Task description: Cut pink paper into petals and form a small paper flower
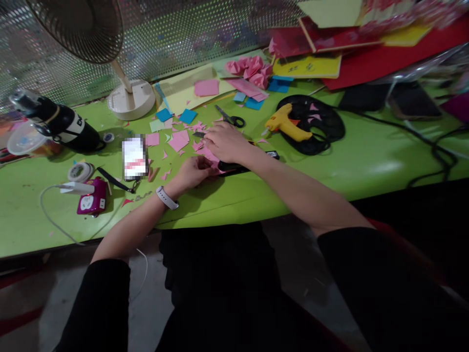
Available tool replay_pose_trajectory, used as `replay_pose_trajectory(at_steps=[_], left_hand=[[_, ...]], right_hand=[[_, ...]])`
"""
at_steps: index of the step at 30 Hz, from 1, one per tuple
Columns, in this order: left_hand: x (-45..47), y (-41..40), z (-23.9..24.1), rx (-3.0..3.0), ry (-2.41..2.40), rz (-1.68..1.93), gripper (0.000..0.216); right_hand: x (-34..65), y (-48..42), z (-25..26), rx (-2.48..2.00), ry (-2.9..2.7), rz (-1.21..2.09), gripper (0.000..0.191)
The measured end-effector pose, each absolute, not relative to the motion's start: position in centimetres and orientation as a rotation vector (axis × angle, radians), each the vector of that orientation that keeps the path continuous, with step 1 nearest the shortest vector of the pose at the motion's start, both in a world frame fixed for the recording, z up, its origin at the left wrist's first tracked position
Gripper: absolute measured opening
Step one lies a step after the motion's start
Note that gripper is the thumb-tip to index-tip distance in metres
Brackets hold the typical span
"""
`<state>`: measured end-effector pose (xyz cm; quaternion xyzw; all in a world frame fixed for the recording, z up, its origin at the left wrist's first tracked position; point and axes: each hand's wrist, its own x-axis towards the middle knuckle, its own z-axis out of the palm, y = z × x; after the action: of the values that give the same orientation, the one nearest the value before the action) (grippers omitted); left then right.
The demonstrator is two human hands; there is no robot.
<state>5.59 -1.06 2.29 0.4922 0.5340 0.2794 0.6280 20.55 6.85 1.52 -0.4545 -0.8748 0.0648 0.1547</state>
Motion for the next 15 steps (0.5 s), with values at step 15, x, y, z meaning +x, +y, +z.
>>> replay_pose_trajectory(at_steps=[15], left_hand=[[5.57,-1.02,2.24,1.128,1.246,0.644,0.016]], right_hand=[[20.46,6.9,1.37,-1.3,-2.508,0.165,0.047]])
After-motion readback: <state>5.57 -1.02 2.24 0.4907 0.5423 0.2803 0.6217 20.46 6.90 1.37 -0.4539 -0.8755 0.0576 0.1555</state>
